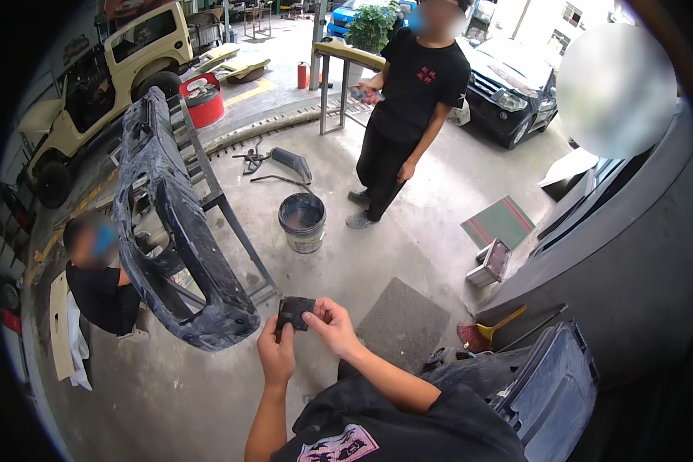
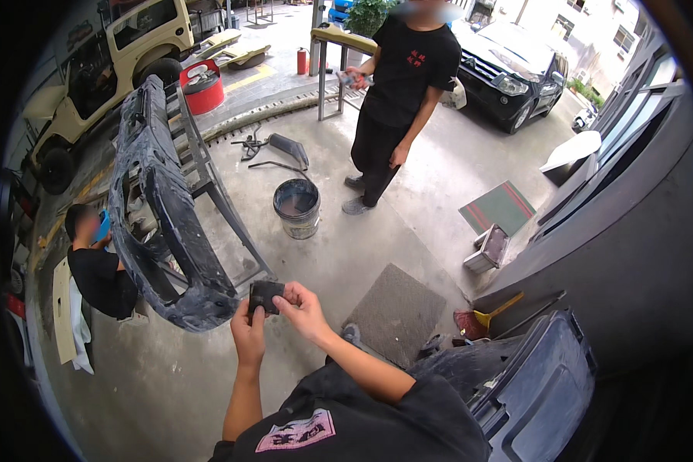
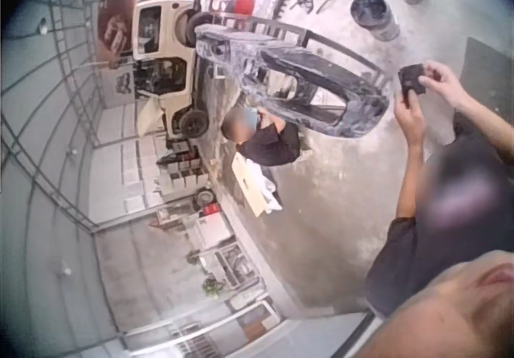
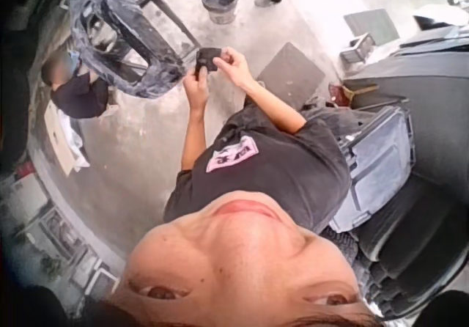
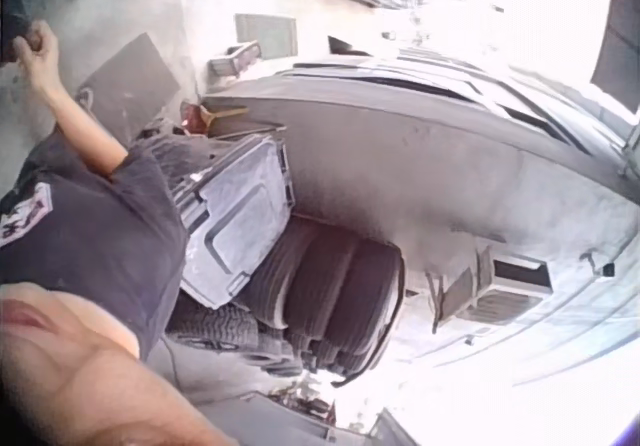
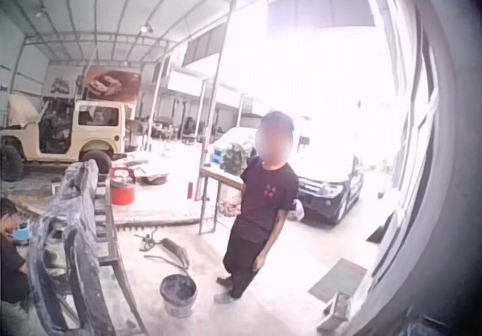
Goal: The person sands a large black car bumper with a sanding block, moving it along the edges and flat surfaces. The person repeatedly repositions the bumper to access different areas while another person works nearby.
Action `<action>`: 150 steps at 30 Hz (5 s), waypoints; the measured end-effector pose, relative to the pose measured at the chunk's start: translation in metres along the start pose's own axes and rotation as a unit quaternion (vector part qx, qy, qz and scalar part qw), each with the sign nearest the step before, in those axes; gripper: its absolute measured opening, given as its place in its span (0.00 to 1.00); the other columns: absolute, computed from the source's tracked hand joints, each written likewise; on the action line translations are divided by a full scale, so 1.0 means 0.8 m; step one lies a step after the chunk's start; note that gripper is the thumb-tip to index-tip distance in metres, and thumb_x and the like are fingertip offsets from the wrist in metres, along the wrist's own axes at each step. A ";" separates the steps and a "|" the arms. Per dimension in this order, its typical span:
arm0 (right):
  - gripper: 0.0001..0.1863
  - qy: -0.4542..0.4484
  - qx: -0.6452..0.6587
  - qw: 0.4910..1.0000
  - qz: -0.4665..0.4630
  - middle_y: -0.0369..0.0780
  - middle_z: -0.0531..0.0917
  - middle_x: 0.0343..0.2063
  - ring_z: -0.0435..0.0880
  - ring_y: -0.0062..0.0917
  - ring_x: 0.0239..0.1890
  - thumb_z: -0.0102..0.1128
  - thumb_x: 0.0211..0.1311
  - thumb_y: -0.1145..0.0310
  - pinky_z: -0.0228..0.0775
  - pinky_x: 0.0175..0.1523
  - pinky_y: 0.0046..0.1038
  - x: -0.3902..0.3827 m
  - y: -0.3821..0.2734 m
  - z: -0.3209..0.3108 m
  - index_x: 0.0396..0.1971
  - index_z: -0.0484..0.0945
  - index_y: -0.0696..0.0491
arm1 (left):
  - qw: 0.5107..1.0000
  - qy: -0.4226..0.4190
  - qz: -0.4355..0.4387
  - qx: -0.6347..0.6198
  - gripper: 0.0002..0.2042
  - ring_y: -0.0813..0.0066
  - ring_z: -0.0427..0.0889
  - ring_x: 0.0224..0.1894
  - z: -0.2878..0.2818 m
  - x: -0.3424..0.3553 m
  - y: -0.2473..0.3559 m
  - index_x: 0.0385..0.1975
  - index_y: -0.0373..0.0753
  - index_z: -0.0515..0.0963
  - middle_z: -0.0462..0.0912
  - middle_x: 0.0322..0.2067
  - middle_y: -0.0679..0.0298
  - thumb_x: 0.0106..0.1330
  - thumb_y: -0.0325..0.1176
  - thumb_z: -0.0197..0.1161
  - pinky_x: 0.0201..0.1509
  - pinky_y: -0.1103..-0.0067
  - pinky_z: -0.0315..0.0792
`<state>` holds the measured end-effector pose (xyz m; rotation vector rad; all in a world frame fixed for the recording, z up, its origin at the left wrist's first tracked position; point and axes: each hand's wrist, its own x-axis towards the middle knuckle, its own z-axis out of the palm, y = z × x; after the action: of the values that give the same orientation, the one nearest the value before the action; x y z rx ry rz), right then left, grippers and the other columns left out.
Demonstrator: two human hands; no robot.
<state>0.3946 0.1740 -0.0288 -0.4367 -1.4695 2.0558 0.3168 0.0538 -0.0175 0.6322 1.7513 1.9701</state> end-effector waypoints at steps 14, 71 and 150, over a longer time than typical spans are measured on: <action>0.08 -0.030 -0.025 0.999 -0.033 0.35 0.75 0.45 0.73 0.17 0.48 0.65 0.64 0.72 0.66 0.53 0.23 0.169 -0.055 -0.259 0.33 0.74 0.55 | 0.972 -0.048 -0.136 -0.185 0.22 0.75 0.82 0.45 0.275 0.186 -0.076 0.63 0.36 0.65 0.81 0.48 0.60 0.69 0.23 0.51 0.45 0.81 0.77; 0.10 -0.221 -0.288 0.860 0.359 0.34 0.82 0.28 0.76 0.21 0.24 0.63 0.53 0.82 0.68 0.29 0.22 0.979 0.788 -0.497 0.33 0.81 0.50 | 0.788 0.509 -0.322 -0.130 0.12 0.79 0.80 0.36 0.136 0.557 -0.595 0.48 0.38 0.79 0.84 0.35 0.64 0.75 0.38 0.55 0.45 0.80 0.76; 0.17 -0.289 -0.702 0.531 -0.378 0.37 0.79 0.52 0.70 0.32 0.63 0.47 0.68 0.62 0.46 0.75 0.47 0.456 0.072 0.375 0.44 0.86 0.46 | 0.610 -0.334 0.235 0.679 0.11 0.59 0.80 0.40 -0.369 0.236 0.092 0.24 0.42 0.85 0.84 0.28 0.58 0.45 0.35 0.58 0.58 0.64 0.70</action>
<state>-0.0754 0.1598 0.0425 0.4074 -2.7716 -0.1078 -0.0114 -0.0790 0.0361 2.0781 2.3018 -0.0653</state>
